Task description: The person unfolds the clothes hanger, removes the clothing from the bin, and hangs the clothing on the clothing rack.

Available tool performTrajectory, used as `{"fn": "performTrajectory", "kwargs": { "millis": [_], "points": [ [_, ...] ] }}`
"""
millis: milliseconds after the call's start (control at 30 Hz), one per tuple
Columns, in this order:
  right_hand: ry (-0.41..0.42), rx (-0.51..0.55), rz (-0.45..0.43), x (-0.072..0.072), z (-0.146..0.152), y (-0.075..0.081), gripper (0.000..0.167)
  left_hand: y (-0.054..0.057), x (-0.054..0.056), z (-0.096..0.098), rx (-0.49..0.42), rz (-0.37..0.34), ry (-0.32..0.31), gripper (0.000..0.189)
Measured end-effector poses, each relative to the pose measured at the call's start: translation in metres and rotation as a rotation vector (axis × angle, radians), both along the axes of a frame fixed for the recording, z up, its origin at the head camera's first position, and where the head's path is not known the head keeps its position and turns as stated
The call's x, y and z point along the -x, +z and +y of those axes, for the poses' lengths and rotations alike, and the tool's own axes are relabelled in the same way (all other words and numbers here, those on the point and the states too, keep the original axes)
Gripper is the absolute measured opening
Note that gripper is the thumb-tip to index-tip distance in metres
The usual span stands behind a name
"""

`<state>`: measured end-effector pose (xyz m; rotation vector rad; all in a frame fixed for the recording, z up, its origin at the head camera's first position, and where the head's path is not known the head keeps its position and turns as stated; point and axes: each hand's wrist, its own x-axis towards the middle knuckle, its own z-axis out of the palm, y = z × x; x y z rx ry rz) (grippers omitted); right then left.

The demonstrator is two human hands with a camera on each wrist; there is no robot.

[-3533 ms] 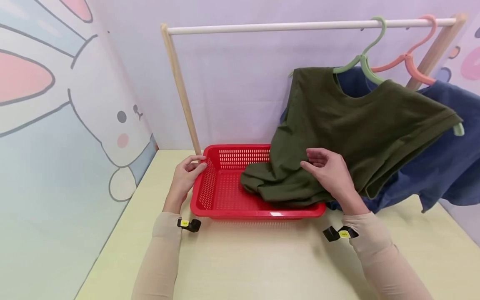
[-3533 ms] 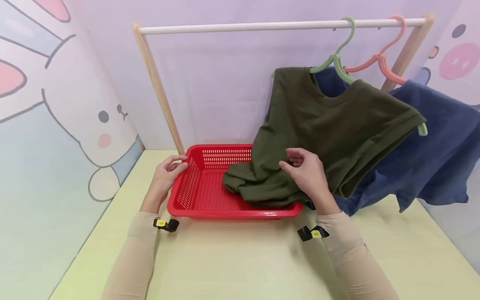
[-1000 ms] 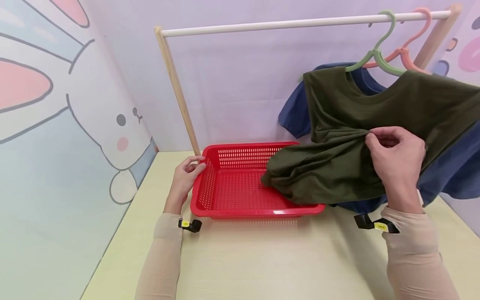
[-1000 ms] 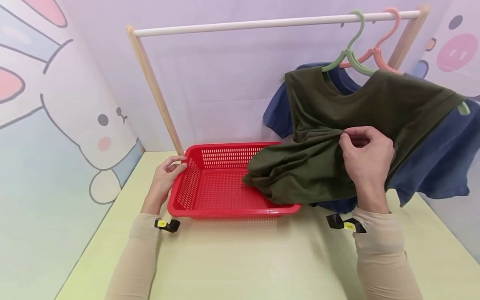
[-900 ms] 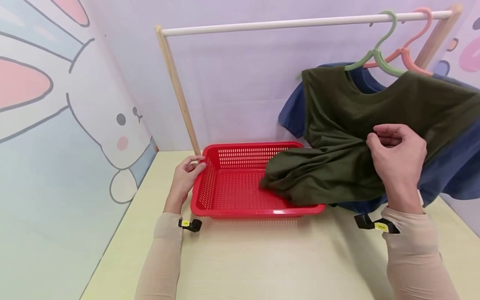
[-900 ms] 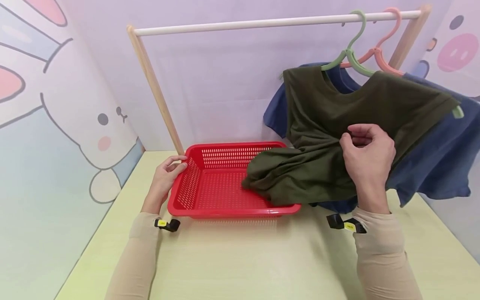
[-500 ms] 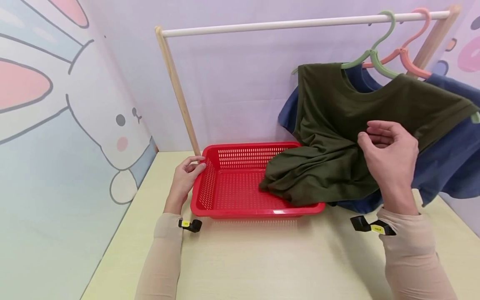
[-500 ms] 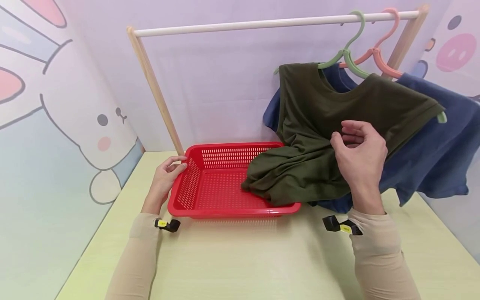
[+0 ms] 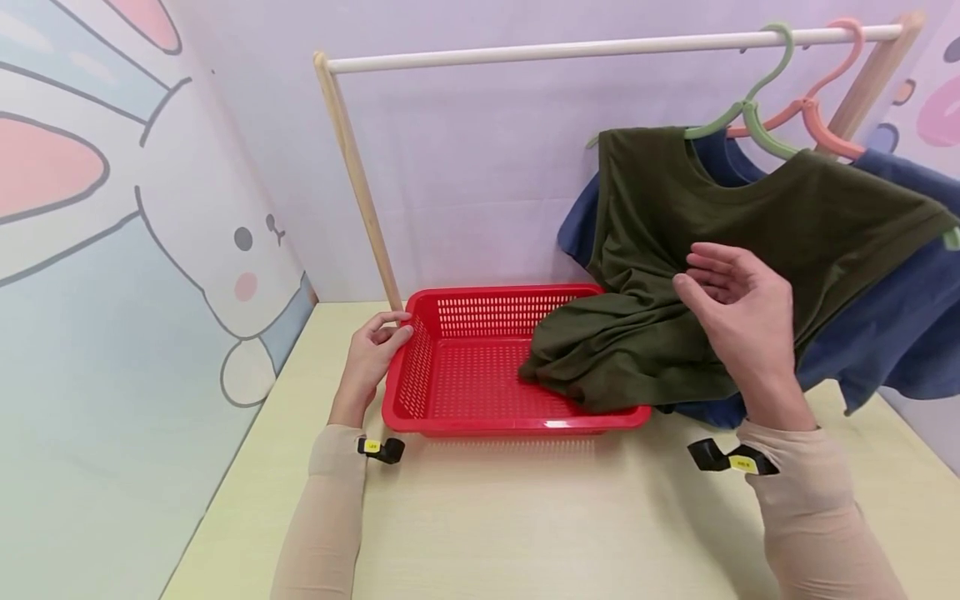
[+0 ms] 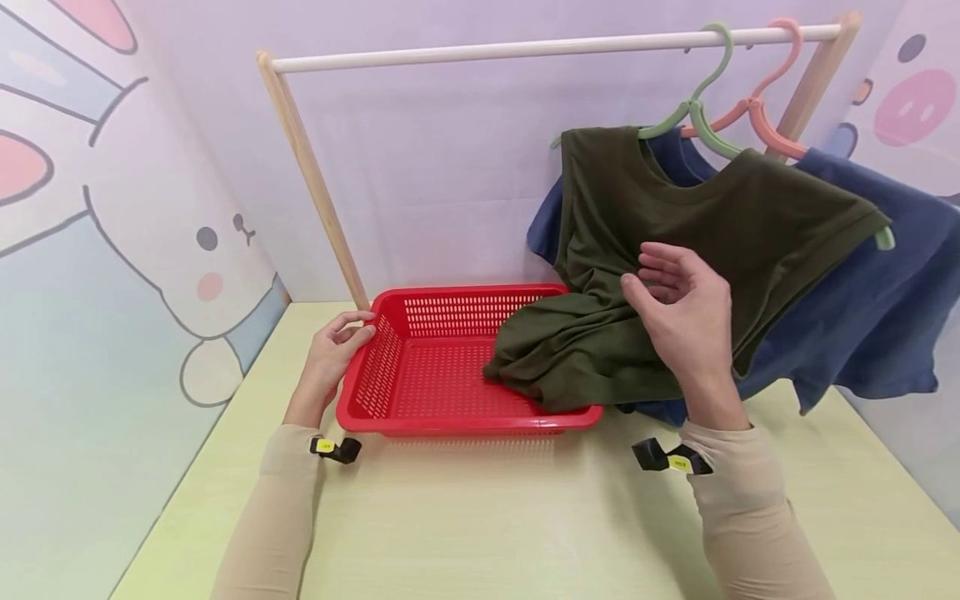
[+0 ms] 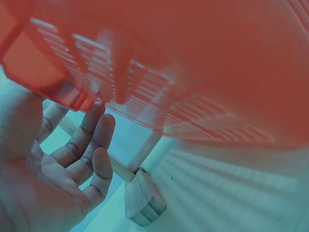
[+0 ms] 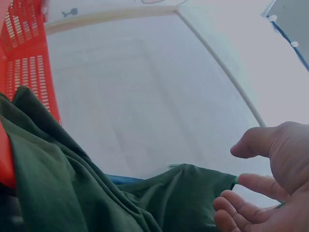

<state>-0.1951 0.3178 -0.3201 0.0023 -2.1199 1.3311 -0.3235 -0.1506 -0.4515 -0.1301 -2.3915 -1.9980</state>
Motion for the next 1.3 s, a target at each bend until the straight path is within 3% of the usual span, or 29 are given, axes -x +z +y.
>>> {"fn": "performTrajectory", "kwargs": {
  "millis": [233, 367, 567, 933, 1300],
  "points": [
    [0.184, -0.002, -0.057, 0.009, -0.009, -0.014, 0.05, 0.002, -0.002, 0.002, -0.001, -0.014, 0.003, 0.046],
    [0.251, 0.008, -0.111, 0.015, -0.011, -0.023, 0.052, 0.003, -0.002, 0.004, -0.007, -0.007, -0.005, 0.045],
    [0.331, -0.069, -0.185, 0.026, -0.008, -0.038, 0.056, 0.001, -0.001, 0.004, 0.0, -0.01, -0.01, 0.043],
    [0.374, -0.217, -0.29, 0.041, 0.0, -0.058, 0.06, 0.0, -0.003, 0.002, 0.001, -0.002, 0.003, 0.046],
    [0.395, -0.297, -0.347, 0.046, 0.004, -0.064, 0.062, 0.0, -0.001, 0.0, -0.005, -0.001, 0.001, 0.044]
  ]
}}
